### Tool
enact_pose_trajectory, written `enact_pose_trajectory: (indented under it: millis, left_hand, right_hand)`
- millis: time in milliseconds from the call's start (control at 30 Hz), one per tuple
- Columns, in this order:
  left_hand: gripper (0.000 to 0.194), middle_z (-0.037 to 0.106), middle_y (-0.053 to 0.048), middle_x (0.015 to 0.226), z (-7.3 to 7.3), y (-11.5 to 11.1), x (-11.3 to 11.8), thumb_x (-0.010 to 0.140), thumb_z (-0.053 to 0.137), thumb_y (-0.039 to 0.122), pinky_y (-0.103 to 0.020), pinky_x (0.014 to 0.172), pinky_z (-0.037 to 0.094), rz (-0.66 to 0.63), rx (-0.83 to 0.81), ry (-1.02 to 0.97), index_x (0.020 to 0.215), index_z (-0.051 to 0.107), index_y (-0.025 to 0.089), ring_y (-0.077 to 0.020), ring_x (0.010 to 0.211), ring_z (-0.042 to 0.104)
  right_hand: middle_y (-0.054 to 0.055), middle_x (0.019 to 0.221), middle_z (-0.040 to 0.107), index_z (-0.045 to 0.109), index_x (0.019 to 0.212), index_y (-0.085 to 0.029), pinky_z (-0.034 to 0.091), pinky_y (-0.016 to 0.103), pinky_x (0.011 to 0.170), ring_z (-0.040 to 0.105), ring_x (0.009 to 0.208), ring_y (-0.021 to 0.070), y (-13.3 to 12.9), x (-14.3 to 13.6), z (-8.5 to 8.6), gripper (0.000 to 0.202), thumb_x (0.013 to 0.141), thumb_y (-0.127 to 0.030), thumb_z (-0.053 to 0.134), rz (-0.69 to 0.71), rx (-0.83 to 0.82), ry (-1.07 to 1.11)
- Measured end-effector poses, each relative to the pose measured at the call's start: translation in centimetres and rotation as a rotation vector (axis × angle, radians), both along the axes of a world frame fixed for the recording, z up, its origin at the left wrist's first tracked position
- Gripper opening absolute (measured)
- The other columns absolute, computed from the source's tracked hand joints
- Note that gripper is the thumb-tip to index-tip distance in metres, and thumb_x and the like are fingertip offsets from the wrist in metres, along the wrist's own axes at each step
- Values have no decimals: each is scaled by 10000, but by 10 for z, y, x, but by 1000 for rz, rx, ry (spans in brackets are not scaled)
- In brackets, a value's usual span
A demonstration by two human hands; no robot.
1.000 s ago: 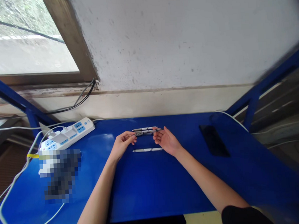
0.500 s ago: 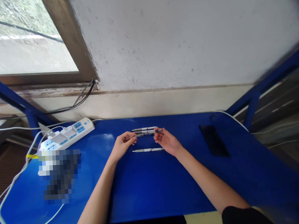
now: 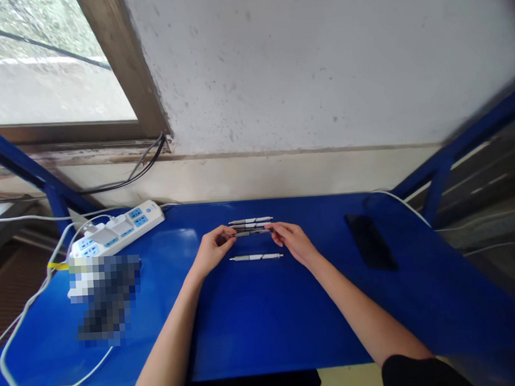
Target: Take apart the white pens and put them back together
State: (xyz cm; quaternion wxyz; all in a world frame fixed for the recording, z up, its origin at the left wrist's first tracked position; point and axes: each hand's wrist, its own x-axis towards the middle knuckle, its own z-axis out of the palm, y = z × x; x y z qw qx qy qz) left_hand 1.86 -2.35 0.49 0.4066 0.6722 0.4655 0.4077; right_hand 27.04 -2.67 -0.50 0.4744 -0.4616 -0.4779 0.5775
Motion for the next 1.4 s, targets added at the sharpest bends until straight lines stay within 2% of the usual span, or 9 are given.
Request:
enact_pose_trajectory:
  millis: [233,467,600,733,833,900,1033,1200,1400]
  left_hand:
    - [138,670,-36,846,-8,4,-5,804,592,147,-297,721,440,-53,265,297,901,664,214,-191,794,579]
    - [119,678,-48,890,3,3,-6,869,529,167,-327,811,462,-7,312,408,896,643,189,-200,884,589]
    - [159,691,-51,939,28,-12,-22,909,509,233,-335,857,466,116,364,479,957,657,196,-204,931,604]
    - [230,693,-76,1075,39,-57,-55,917,515,305,-359,946,450,409,413,590,1063,651,190,-229,1048,607]
    - [420,571,-138,1336,30,-97,-81,922,495,365,-462,1106,302,712,412,797,1277,555,149,-295,1295,455]
    - [549,483,-176,1427,20,-117,-98,928,467,403,-542,1133,210,842,310,941,1392,446,112,-345,1391,317]
    - [606,602,-202,1273,3,-133,-128,933,406,426,-576,1114,218,805,94,1062,1436,383,89,-344,1320,425]
    - [667,474,-206,1412,-6,-137,-162,896,415,515,-458,1111,303,888,196,1017,1405,428,84,-323,1342,398]
    - [783,574,-237,1257,-20,-140,-192,807,485,598,-459,1028,400,920,45,1040,1348,477,31,-370,1186,523]
  right_hand:
    - [51,857,699,734,930,-246,461,344,700,584,720,196,-3,0,-3,151,852,-294,614,-86,497,-609]
    - [34,842,690,676,890,-247,467,357,733,558,796,218,-2,1,-4,100,855,-198,596,-49,669,-764]
    - [31,841,684,660,871,-245,464,358,741,557,805,218,-2,1,-5,72,855,-203,604,-30,690,-791]
    - [34,829,675,658,874,-243,461,360,749,553,805,219,-2,1,-6,76,861,-205,593,-25,699,-808]
    - [35,824,676,657,864,-240,458,357,740,550,797,219,-2,0,-7,71,861,-211,592,-24,686,-815]
    - [35,818,678,659,854,-238,457,351,729,552,794,220,-2,-1,-6,67,857,-216,596,-23,672,-815]
    - [32,779,670,666,830,-239,453,340,709,553,775,219,-2,-2,-5,65,851,-227,606,-40,651,-822]
    - [26,769,665,669,836,-243,453,335,704,557,770,216,-3,-1,-6,69,857,-237,603,-45,641,-818]
    - [31,771,671,668,834,-242,455,342,697,561,761,216,-2,-1,-6,88,865,-251,586,-33,635,-827]
